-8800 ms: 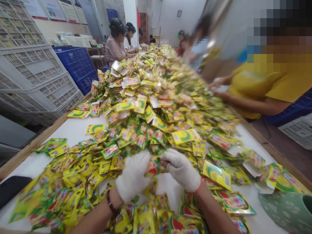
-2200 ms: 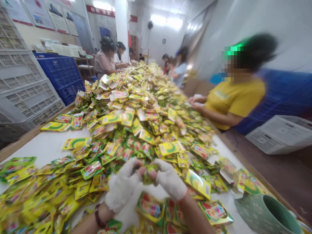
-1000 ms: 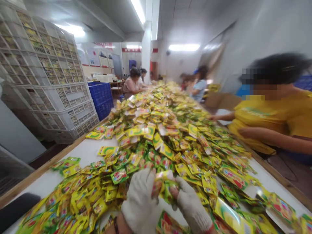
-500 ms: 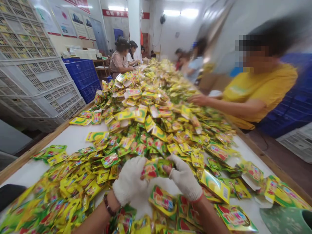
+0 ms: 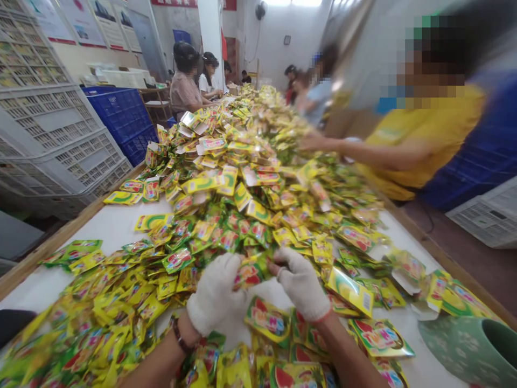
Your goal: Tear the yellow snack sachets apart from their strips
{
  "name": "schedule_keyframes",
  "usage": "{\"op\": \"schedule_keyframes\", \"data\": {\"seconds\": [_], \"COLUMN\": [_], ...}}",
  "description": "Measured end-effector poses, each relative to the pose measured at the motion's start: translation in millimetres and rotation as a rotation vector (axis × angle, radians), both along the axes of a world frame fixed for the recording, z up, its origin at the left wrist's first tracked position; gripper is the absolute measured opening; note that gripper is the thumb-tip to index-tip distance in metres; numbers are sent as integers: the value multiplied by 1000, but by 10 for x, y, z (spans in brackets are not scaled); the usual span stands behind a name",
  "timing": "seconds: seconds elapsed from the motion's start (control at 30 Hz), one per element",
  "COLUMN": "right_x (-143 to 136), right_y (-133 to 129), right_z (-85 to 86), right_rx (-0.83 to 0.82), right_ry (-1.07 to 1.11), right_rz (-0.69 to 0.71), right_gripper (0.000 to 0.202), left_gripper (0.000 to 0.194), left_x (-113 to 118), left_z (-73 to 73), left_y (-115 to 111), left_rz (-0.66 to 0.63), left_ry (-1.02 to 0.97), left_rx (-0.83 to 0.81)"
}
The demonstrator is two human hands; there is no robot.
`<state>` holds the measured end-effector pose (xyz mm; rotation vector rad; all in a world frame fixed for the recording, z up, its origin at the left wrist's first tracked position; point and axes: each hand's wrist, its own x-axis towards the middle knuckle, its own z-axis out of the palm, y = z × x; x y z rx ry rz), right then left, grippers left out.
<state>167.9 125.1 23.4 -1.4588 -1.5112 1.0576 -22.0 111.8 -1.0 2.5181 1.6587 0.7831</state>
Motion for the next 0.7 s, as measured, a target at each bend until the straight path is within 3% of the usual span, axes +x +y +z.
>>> {"op": "schedule_keyframes", "data": {"seconds": [0.1, 0.2, 0.33, 0.47, 0.53, 0.63, 0.7], "right_x": [1, 25, 57, 13, -9, -9, 7], "right_y": [-6, -1, 7, -30, -54, -70, -64], "right_z": [53, 109, 100, 37, 20, 15, 24], "right_rx": [108, 23, -70, -4, -123, -322, -291], "right_ry": [-50, 10, 35, 126, 185, 240, 216], "right_rz": [87, 200, 154, 319, 399, 425, 397], "right_gripper": [12, 19, 22, 17, 22, 22, 16], "left_gripper": [36, 36, 40, 38, 36, 32, 26], "left_x": [4, 3, -25, -20, 12, 76, 104], "left_z": [-16, -4, 0, -43, -47, 15, 96], "left_y": [-19, -21, -2, -27, -58, -95, -93], "left_rz": [-1, 25, 19, -28, -29, 6, -20], "left_ry": [22, 63, 72, -11, -43, -77, -155], "left_rx": [22, -18, 2, 51, 51, -55, -213]}}
